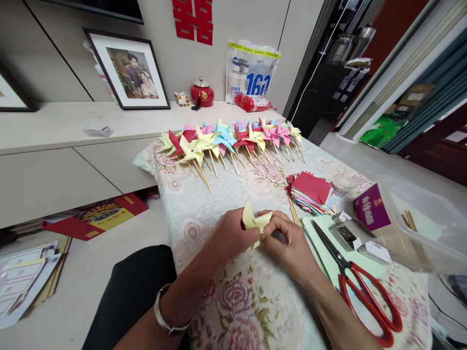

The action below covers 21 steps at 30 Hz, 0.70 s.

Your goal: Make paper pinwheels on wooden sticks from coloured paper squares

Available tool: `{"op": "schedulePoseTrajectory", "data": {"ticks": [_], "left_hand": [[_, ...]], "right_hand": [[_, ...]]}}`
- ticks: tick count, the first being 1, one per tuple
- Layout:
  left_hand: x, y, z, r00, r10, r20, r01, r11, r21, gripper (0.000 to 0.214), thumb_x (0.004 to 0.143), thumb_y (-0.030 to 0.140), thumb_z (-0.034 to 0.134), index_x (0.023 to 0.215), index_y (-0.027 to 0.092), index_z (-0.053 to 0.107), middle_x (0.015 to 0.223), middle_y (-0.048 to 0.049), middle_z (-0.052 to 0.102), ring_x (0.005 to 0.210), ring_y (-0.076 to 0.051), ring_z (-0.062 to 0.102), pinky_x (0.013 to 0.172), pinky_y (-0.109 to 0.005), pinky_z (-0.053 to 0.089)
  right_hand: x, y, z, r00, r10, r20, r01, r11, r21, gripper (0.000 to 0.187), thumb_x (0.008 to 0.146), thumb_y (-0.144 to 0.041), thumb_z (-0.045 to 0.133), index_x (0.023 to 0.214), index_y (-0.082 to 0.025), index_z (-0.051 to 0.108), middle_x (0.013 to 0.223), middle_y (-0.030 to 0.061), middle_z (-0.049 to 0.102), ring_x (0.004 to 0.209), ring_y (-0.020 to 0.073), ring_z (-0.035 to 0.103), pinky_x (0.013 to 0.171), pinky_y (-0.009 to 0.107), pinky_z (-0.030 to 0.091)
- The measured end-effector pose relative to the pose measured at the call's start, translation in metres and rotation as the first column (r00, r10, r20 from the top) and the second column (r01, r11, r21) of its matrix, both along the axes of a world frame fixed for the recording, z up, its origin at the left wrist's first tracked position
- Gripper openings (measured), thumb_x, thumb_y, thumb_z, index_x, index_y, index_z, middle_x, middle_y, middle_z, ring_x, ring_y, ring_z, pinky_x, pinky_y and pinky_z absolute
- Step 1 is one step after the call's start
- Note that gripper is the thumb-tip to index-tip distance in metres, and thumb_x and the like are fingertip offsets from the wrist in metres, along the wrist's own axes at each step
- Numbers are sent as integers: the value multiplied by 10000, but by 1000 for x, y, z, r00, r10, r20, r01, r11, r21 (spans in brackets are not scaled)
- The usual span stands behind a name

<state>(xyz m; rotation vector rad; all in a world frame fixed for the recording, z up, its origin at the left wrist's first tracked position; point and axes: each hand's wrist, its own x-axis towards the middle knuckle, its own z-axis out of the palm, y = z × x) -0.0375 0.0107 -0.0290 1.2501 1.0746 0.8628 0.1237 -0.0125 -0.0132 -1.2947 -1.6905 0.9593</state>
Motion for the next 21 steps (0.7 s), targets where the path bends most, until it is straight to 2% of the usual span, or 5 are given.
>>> {"op": "schedulePoseTrajectory", "data": {"ticks": [6, 10, 13, 17, 21], "left_hand": [[-4, 2, 8, 1000, 24, 13, -24, 999, -43, 121, 640, 167, 592, 749, 157, 644, 634, 21, 593, 558, -115, 471, 509, -234, 338], [-7, 1, 18, 988, 35, 154, -11, 989, -149, 152, 634, 210, 636, 767, 146, 669, 674, -4, 639, 580, -129, 518, 536, -242, 389], [-8, -1, 22, 974, 41, 225, 2, 982, -189, 174, 624, 228, 663, 773, 142, 691, 685, -20, 671, 611, -150, 566, 561, -248, 422], [-7, -1, 19, 976, -4, 218, 41, 985, -167, 202, 649, 226, 660, 820, 133, 715, 669, -25, 682, 613, -161, 583, 585, -262, 441], [-5, -1, 17, 975, -54, 214, 86, 986, -144, 235, 650, 221, 660, 858, 130, 720, 690, -27, 687, 648, -183, 606, 634, -291, 473]], "right_hand": [[4, 2, 2, 996, -18, -88, 13, 999, -50, 93, 768, -239, 681, 681, -219, 652, 954, 47, 649, 970, 251, 609, 867, 388, 435], [10, 5, 1, 953, -111, -282, 71, 986, -148, 135, 782, -311, 715, 714, -208, 659, 1058, 59, 670, 959, 234, 614, 825, 356, 440], [10, 6, -1, 888, -167, -428, 60, 966, -253, 163, 771, -345, 751, 810, -206, 675, 983, 57, 702, 881, 217, 626, 774, 337, 449], [4, 4, 0, 824, -196, -532, -15, 931, -366, 484, 733, -353, 783, 1168, -211, 626, 832, 15, 682, 723, 194, 618, 660, 318, 441], [-3, 1, -2, 825, -160, -542, -63, 927, -369, 842, 715, -302, 783, 1457, -207, 396, 752, -40, 607, 650, 160, 573, 585, 281, 382]]}}
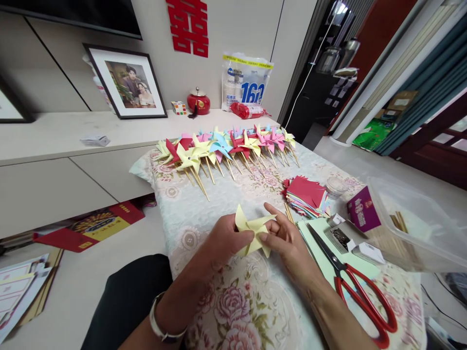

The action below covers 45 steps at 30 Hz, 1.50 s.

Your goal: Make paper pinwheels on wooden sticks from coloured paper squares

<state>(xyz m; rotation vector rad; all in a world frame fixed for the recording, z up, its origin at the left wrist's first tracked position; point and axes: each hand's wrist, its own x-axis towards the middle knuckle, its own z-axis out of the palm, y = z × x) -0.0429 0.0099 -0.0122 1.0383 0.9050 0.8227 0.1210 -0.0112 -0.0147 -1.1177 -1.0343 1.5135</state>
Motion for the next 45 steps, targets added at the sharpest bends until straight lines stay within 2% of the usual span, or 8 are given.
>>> {"op": "schedulePoseTrajectory", "data": {"ticks": [7, 17, 27, 31, 33, 36, 39, 45], "left_hand": [[6, 0, -1, 995, 6, -98, -4, 1000, 23, 171, 640, 216, 648, 787, 140, 693, 690, -26, 678, 669, -195, 608, 619, -284, 467], [10, 1, -8, 978, 71, -196, -62, 997, 50, 119, 628, 241, 668, 689, 163, 603, 614, 22, 613, 556, -139, 520, 528, -242, 384], [3, 4, 4, 975, 151, -163, -156, 987, -23, 193, 576, 276, 744, 694, 156, 648, 572, 8, 648, 519, -159, 566, 514, -241, 418], [-8, 3, 6, 978, 178, -105, -188, 977, -96, 246, 610, 324, 757, 767, 150, 682, 633, -22, 699, 547, -171, 602, 515, -239, 434], [-13, 4, 6, 984, 155, -86, -165, 980, -112, 256, 613, 321, 766, 781, 145, 687, 652, -26, 712, 554, -171, 604, 511, -237, 434], [-16, 4, 9, 985, 162, -50, -167, 979, -119, 270, 618, 316, 773, 806, 141, 692, 637, -22, 709, 563, -181, 616, 515, -244, 445], [-11, 3, 16, 977, 211, -10, -210, 969, -129, 276, 597, 302, 787, 803, 152, 684, 612, -16, 699, 570, -190, 635, 533, -254, 470], [0, 2, 26, 972, 235, 23, -230, 964, -132, 316, 561, 299, 807, 811, 139, 698, 628, -24, 713, 548, -176, 636, 534, -253, 486]], "right_hand": [[-4, -1, -3, 991, -72, 114, 67, 997, 49, 949, 684, -238, 750, 1522, -185, 308, 660, -93, 469, 571, 107, 456, 548, 246, 328], [-2, 1, -10, 970, -105, 220, 80, 990, 117, 917, 670, -189, 643, 1526, -166, 315, 750, -54, 550, 630, 126, 501, 589, 265, 389], [14, 2, 5, 934, -96, 344, 46, 987, 151, 573, 718, -272, 686, 1271, -168, 583, 972, 39, 661, 719, 142, 578, 703, 299, 463], [60, -7, 26, 698, -269, 663, 5, 929, 371, 177, 848, -321, 603, 927, -190, 692, 886, 47, 702, 732, 167, 589, 702, 295, 442], [89, -10, 38, 533, -353, 769, -18, 904, 427, 206, 897, -307, 538, 789, -192, 671, 785, 33, 687, 726, 173, 597, 679, 277, 424], [128, -11, 53, 209, -328, 921, -30, 939, 342, 216, 909, -243, 507, 768, -190, 662, 701, 22, 678, 647, 161, 594, 614, 257, 379], [150, -7, 60, -172, -115, 978, -102, 990, 98, 251, 904, -159, 472, 792, -184, 695, 744, 50, 715, 673, 164, 626, 600, 258, 350], [151, 4, 55, -340, 43, 940, -145, 985, -98, 205, 803, -84, 535, 793, -169, 721, 828, 104, 745, 739, 199, 673, 597, 278, 318]]}}
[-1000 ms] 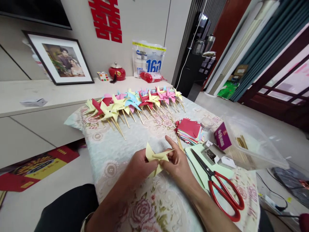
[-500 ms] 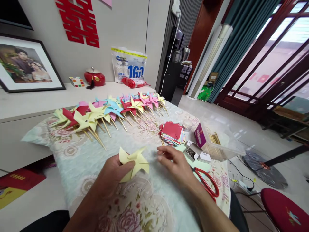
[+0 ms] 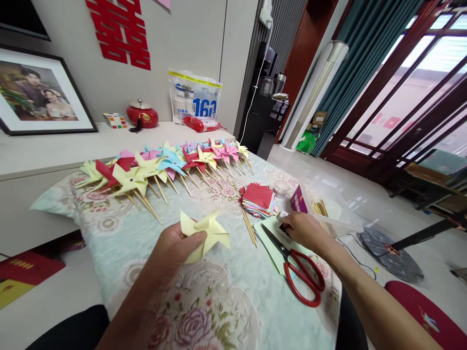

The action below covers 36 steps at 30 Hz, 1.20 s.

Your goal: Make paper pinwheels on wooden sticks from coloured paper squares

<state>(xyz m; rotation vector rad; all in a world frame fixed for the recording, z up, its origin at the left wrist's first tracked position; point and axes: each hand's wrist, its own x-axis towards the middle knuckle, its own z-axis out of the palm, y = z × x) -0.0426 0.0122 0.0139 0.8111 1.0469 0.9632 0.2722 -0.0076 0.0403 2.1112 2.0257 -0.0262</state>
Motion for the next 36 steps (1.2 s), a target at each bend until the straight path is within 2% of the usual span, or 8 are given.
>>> {"op": "schedulePoseTrajectory", "data": {"ticks": [5, 10, 15, 24, 28, 36], "left_hand": [[3, 2, 4, 1000, -8, 29, 8, 1000, -13, 421, 559, 302, 805, 934, 131, 719, 664, -43, 734, 621, -233, 687, 529, -273, 494], [6, 5, 3, 999, -32, 33, 32, 999, -1, 385, 565, 294, 802, 910, 145, 721, 694, -49, 750, 665, -247, 705, 540, -268, 500], [8, 9, -2, 997, -71, 35, 71, 997, 27, 339, 588, 292, 800, 877, 135, 716, 708, -48, 752, 625, -203, 676, 583, -258, 505], [11, 9, -3, 997, -76, -7, 77, 996, 35, 319, 587, 311, 790, 838, 129, 717, 664, -38, 732, 585, -185, 631, 549, -244, 465], [11, 9, -3, 997, -78, -28, 79, 996, 38, 324, 575, 318, 783, 831, 128, 722, 650, -39, 725, 595, -199, 633, 545, -250, 455], [12, 12, -7, 996, -71, -56, 73, 997, 39, 327, 555, 331, 782, 812, 139, 722, 634, -35, 714, 588, -205, 625, 540, -256, 444]], "right_hand": [[-4, 3, -3, 997, 29, 66, -25, 998, -57, 224, 807, -78, 524, 873, -154, 724, 854, 127, 742, 727, 209, 679, 584, 287, 305], [-4, 4, -4, 995, 41, 86, -37, 998, -53, 226, 815, -64, 519, 897, -158, 708, 870, 117, 741, 767, 214, 692, 590, 286, 315], [-3, 4, -4, 994, 52, 94, -47, 998, -52, 192, 848, -90, 519, 896, -149, 696, 919, 130, 741, 794, 219, 700, 614, 283, 339], [0, 5, -8, 988, 113, 106, -106, 992, -67, 218, 876, -78, 477, 926, -124, 685, 979, 151, 741, 848, 223, 707, 681, 283, 389], [1, 4, -8, 985, 122, 123, -114, 991, -64, 237, 935, -123, 436, 939, -108, 672, 954, 170, 745, 819, 244, 715, 667, 300, 390], [5, 0, -9, 989, 97, 108, -97, 995, -10, 200, 916, -109, 451, 937, -98, 650, 866, 171, 749, 739, 245, 704, 616, 301, 337]]}}
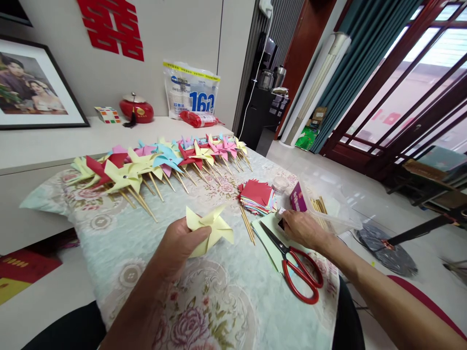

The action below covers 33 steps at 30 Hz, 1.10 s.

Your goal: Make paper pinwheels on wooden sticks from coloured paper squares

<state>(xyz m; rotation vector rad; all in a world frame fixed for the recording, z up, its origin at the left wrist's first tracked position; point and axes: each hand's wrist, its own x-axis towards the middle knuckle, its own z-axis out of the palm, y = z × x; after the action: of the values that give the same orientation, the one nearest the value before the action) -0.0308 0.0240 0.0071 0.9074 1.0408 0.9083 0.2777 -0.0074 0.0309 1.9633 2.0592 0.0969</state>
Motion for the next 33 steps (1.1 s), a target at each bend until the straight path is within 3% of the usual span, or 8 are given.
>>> {"op": "schedulePoseTrajectory", "data": {"ticks": [6, 11, 13, 16, 19, 20, 27, 33], "left_hand": [[1, 1, -2, 1000, -9, 13, 9, 1000, -15, 325, 556, 329, 793, 810, 143, 708, 630, -30, 711, 583, -201, 630, 551, -261, 460], [4, -1, 1, 999, -14, 46, 16, 998, -53, 271, 567, 304, 792, 766, 151, 689, 636, -30, 711, 580, -196, 640, 561, -266, 475], [5, -1, 3, 997, -21, 74, 26, 998, -64, 260, 559, 306, 798, 737, 157, 682, 638, -29, 711, 579, -191, 639, 555, -262, 478], [6, -1, 4, 993, 12, 115, -3, 997, -73, 248, 547, 302, 816, 700, 170, 671, 601, -9, 692, 557, -165, 615, 534, -238, 474], [4, 1, 0, 988, 57, 143, -45, 995, -86, 242, 555, 287, 822, 715, 179, 676, 562, 9, 673, 545, -155, 607, 544, -229, 488], [2, 2, -2, 986, 64, 153, -51, 995, -91, 244, 563, 281, 822, 732, 178, 681, 569, 11, 677, 550, -156, 612, 565, -232, 502], [2, 2, -6, 983, 17, 185, 1, 995, -97, 272, 569, 254, 815, 788, 178, 672, 664, 13, 722, 686, -207, 681, 602, -242, 504], [2, -2, 2, 993, 79, 86, -76, 996, -47, 221, 565, 284, 779, 685, 184, 623, 556, 30, 646, 518, -147, 582, 502, -238, 434]], "right_hand": [[3, -7, 2, 995, -50, -91, 60, 992, 113, 162, 913, -111, 458, 869, -125, 613, 761, 123, 717, 642, 195, 642, 576, 296, 281], [-20, -10, 3, 961, -55, -272, 113, 973, 201, 145, 853, -91, 466, 835, -179, 579, 695, 35, 672, 596, 149, 583, 557, 256, 293], [-39, -7, -1, 847, 12, -531, 142, 958, 249, 143, 805, -73, 490, 774, -193, 561, 678, 24, 655, 597, 150, 573, 559, 245, 307], [-76, 4, -10, 777, 53, -627, 142, 956, 257, 155, 798, -76, 487, 736, -214, 520, 670, 2, 646, 614, 145, 584, 571, 231, 337], [-112, 21, -20, 488, 28, -872, 239, 957, 164, 190, 754, -49, 509, 689, -225, 478, 574, -39, 582, 548, 132, 553, 545, 223, 330], [-121, 26, -24, 461, 16, -887, 255, 955, 150, 204, 740, -39, 506, 668, -226, 469, 545, -48, 556, 529, 128, 536, 534, 220, 326], [-145, 39, -50, 426, -5, -905, 345, 925, 158, 190, 729, -66, 525, 663, -223, 441, 628, -43, 553, 597, 122, 508, 540, 207, 328], [-134, 34, -61, 482, 20, -876, 301, 935, 187, 188, 759, -57, 495, 670, -217, 452, 631, -24, 534, 593, 131, 478, 558, 226, 307]]}}
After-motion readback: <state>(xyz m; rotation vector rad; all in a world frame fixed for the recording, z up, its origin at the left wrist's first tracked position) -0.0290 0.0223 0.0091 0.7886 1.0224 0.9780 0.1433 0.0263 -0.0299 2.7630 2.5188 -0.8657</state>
